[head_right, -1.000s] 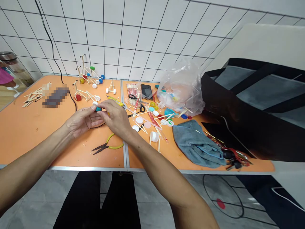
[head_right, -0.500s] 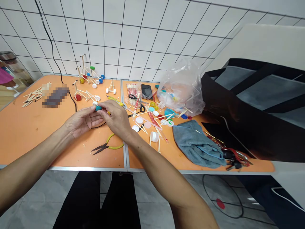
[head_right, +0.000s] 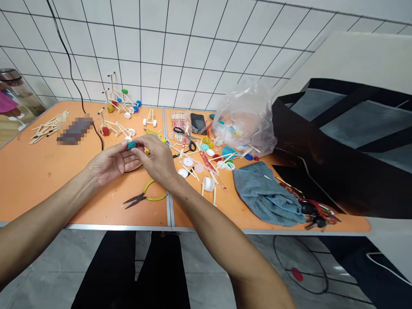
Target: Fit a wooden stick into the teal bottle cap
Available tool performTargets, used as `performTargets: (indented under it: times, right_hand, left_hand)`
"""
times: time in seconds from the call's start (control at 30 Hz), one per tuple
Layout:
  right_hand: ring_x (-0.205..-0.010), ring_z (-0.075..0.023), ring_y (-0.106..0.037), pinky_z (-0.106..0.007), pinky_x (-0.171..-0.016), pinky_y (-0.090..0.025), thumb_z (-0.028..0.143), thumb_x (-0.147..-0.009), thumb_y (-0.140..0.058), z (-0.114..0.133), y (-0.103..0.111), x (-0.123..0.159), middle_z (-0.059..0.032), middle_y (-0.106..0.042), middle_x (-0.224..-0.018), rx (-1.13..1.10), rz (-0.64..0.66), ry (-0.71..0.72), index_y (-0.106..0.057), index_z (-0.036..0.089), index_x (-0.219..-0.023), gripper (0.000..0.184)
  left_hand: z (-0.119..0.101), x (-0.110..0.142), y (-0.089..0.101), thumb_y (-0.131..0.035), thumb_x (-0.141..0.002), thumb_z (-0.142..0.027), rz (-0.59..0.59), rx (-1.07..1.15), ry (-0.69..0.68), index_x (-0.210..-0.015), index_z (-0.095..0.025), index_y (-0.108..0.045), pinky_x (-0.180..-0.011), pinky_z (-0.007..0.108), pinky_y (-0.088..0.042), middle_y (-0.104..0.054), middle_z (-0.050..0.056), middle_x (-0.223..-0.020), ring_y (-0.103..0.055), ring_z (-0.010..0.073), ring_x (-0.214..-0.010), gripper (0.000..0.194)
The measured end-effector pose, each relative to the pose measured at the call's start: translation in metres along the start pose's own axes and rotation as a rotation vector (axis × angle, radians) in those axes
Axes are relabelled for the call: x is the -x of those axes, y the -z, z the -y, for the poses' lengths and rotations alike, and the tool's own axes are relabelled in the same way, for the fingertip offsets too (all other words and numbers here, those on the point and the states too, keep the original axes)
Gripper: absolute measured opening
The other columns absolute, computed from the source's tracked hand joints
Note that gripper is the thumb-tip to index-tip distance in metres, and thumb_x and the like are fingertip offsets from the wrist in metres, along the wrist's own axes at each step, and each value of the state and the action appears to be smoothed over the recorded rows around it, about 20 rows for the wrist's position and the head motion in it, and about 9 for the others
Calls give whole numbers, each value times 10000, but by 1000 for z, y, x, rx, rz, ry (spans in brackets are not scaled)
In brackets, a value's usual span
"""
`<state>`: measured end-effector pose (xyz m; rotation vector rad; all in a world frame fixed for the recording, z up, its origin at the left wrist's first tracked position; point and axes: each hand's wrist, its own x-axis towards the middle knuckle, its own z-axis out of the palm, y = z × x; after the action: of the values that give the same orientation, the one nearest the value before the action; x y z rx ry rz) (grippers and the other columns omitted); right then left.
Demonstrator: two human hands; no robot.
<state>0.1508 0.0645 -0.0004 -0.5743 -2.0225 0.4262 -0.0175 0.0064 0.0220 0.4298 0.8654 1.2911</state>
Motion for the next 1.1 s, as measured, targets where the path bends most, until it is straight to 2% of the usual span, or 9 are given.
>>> performTargets:
  times: [0.23,0.37,0.5,0.63,0.8,0.93,1.1]
  right_hand:
    - [-1109,-228,-772,-423,-1007,-650,274,-1079,-690,-1,-2,2,-64,-820,-1203,27,-39,59,-793,276,-1271,218]
    - [-1153,-231,-767,-431,-1034,-654,307,-1111,-641,-4,-6,4,-67,-814,-1239,52,-34,99,-801,284,-1280,234]
    - [-1230,-243,-752,-447,-1084,-644,285,-1119,-610,-4,-9,6,-83,-790,-1324,58,-24,98,-767,293,-1396,318]
    - [-1290,-247,-737,-456,-1121,-630,267,-1131,-564,-2,-10,7,-85,-774,-1381,79,4,87,-746,300,-1435,356]
    - [-1248,-239,-757,-428,-1077,-648,265,-1119,-599,0,-9,7,-94,-798,-1340,85,-31,108,-767,262,-1383,313]
    - [-1163,-235,-778,-436,-1026,-665,289,-1105,-645,0,-7,6,-59,-826,-1243,86,-70,67,-814,296,-1274,239]
    - [-1110,-226,-785,-435,-1000,-667,284,-1086,-684,-1,-4,3,-52,-835,-1217,35,-91,62,-824,302,-1263,226]
  left_hand:
    - [2,-5,7,-758,-1006,-187,37,2,-15,-967,-152,-807,-938,318,-675,-847,78,-886,-794,153,-792,72]
    - [3,-4,4,-741,-1016,-167,-1,15,-29,-912,-153,-793,-898,294,-679,-836,68,-838,-789,145,-763,117]
    - [2,-5,2,-716,-1028,-148,-43,38,-54,-893,-156,-783,-868,261,-675,-829,52,-813,-778,129,-727,151]
    - [3,-7,4,-755,-1009,-168,-44,31,-74,-903,-161,-784,-899,269,-674,-827,45,-810,-780,131,-733,110]
    - [4,-6,3,-771,-1009,-190,-26,8,-66,-898,-159,-788,-897,275,-672,-834,54,-826,-782,133,-743,117]
    - [5,-3,2,-771,-1020,-230,22,-13,-49,-904,-158,-793,-852,274,-675,-834,66,-821,-794,145,-755,138]
    - [4,-3,3,-817,-975,-208,42,-27,-67,-907,-160,-792,-843,252,-674,-838,55,-816,-795,133,-740,87]
